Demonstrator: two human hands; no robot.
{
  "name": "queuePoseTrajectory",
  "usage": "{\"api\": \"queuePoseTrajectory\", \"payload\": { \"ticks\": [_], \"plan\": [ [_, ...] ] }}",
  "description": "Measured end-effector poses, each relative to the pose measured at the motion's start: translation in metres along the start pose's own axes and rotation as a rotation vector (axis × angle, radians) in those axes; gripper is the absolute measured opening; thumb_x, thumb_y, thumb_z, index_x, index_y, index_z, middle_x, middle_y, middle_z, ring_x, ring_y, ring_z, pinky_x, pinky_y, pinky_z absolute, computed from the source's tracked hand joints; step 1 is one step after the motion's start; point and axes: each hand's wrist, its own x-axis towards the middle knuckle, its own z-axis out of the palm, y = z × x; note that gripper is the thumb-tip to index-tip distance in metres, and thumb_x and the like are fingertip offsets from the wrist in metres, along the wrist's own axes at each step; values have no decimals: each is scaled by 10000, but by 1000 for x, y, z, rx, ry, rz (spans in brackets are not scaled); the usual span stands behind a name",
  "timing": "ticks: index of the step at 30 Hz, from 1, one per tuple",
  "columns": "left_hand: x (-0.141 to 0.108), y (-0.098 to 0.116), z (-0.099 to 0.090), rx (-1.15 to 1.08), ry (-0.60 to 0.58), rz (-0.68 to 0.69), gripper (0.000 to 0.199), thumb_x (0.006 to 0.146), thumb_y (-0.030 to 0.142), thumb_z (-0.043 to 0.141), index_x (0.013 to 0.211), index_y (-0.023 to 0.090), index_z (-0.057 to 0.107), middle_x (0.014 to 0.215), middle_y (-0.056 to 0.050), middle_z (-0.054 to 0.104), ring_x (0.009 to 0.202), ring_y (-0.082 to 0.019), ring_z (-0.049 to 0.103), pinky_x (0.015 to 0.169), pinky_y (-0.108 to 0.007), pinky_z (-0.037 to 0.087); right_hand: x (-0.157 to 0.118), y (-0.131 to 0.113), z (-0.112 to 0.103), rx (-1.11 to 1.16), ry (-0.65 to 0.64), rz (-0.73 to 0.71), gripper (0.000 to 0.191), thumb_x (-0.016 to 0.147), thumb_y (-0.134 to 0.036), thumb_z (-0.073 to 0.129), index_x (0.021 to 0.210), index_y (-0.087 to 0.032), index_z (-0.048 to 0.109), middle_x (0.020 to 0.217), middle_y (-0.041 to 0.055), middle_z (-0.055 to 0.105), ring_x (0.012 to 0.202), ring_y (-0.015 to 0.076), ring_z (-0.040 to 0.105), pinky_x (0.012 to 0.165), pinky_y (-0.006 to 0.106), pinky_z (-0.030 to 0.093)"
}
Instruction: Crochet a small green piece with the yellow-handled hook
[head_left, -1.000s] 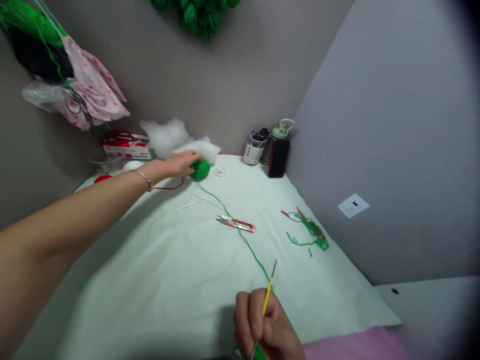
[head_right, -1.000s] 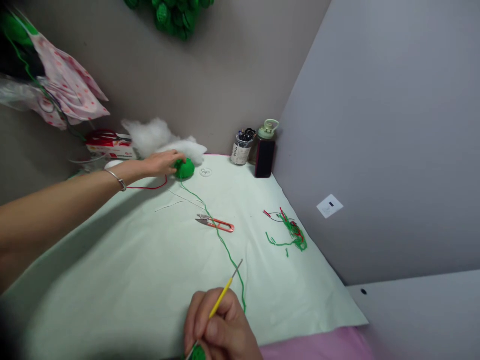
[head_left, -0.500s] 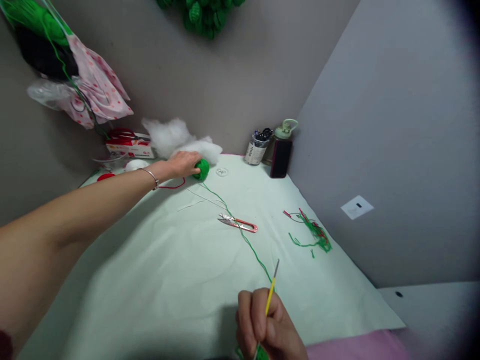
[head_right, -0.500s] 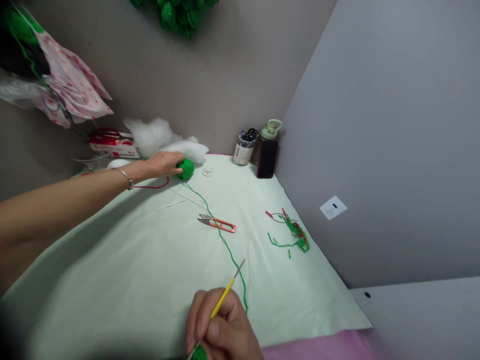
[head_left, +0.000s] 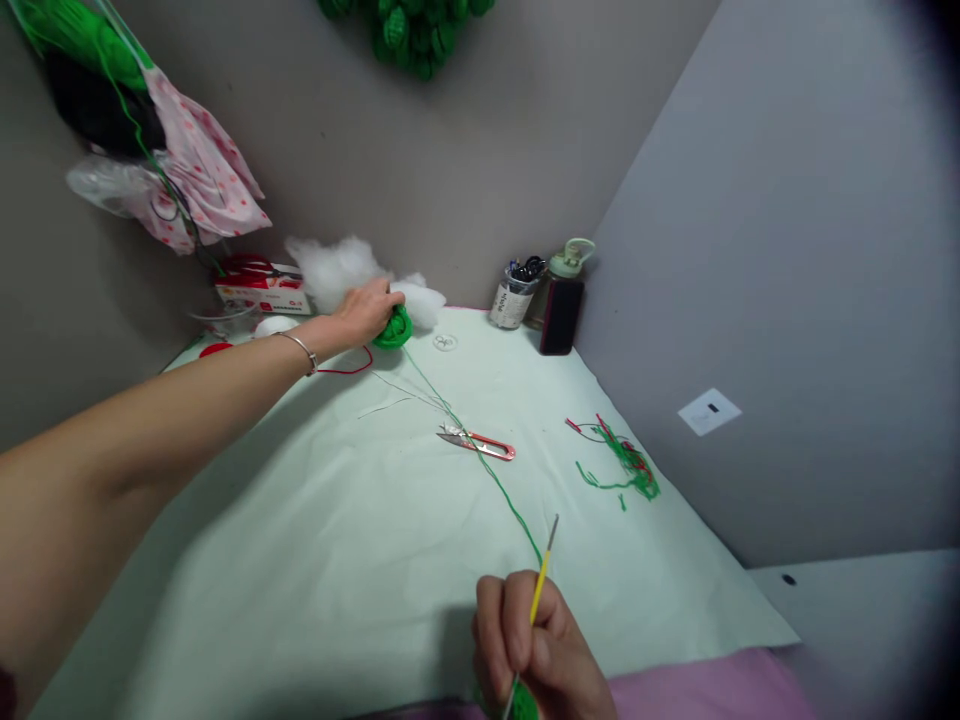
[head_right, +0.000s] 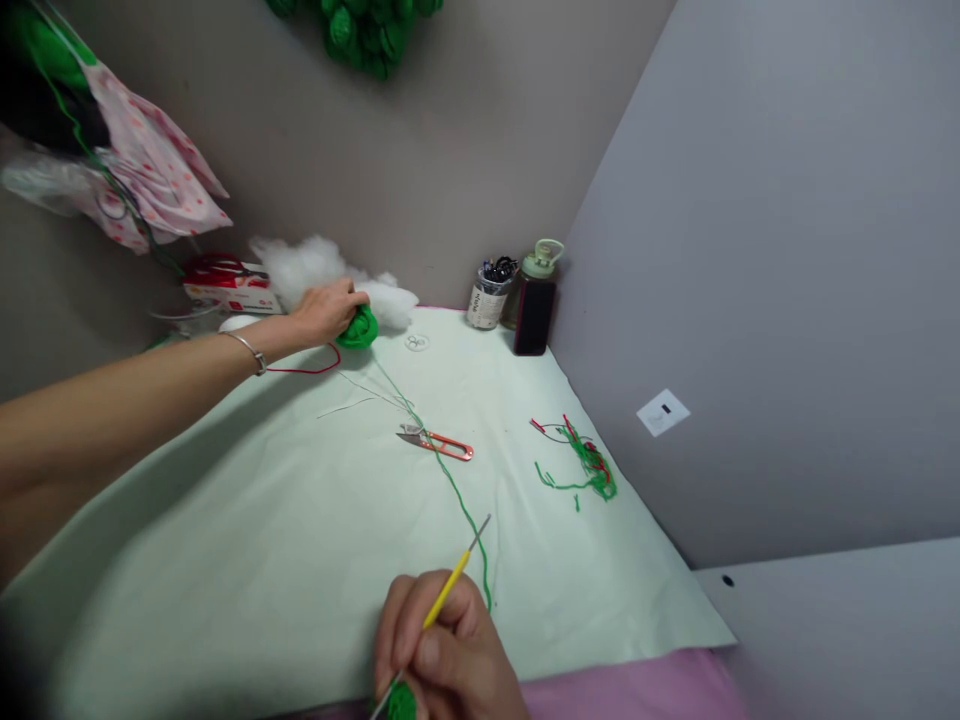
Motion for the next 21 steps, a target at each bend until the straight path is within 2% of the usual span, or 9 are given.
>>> {"api": "queuePoseTrajectory", "payload": {
  "ticks": [4, 7, 10, 14, 17, 21],
  "plan": [
    [-9, -1, 9, -35, -34, 20, 378, 1021, 360, 702, 1363, 203, 658, 1386, -122, 673, 1166, -284, 701, 962, -489, 619, -1, 4, -2, 10, -50, -40, 325, 854, -460, 843, 745, -202, 678, 645, -39, 575, 415, 20, 366, 409, 160, 287],
    [-18, -4, 16, -69, -74, 48, 371, 1026, 361, 695, 1361, 204, 660, 1391, -124, 671, 1165, -281, 700, 966, -492, 618, -3, 3, -1, 17, -31, -22, 298, 858, -441, 850, 761, -201, 703, 657, -33, 593, 423, 16, 379, 417, 150, 295],
    [-26, -5, 16, -101, -129, 68, 364, 1031, 362, 687, 1357, 204, 662, 1392, -125, 672, 1159, -278, 700, 967, -492, 618, -3, -1, 4, 34, -22, 1, 252, 859, -409, 861, 784, -200, 741, 677, -22, 622, 434, 12, 396, 428, 143, 303],
    [-35, -3, 0, -159, -160, 84, 370, 1030, 362, 689, 1360, 199, 660, 1389, -126, 673, 1154, -277, 702, 964, -495, 620, -2, -2, 8, 63, -54, -5, 177, 873, -370, 856, 835, -211, 789, 703, -8, 658, 454, 20, 420, 433, 142, 311],
    [-36, 3, -16, -211, -73, 38, 362, 1033, 364, 682, 1360, 208, 663, 1406, -125, 666, 1169, -281, 696, 977, -497, 614, -2, -1, 8, 63, -69, -3, 153, 886, -366, 846, 859, -220, 809, 710, -3, 668, 460, 23, 431, 437, 145, 315],
    [-25, 10, -33, -320, 36, -84, 380, 1020, 371, 702, 1345, 176, 666, 1372, -119, 681, 1164, -295, 700, 970, -510, 614, -5, -2, 8, 47, -65, -12, 145, 887, -368, 847, 866, -228, 818, 711, -1, 669, 467, 25, 439, 438, 147, 317]
  ]
}}
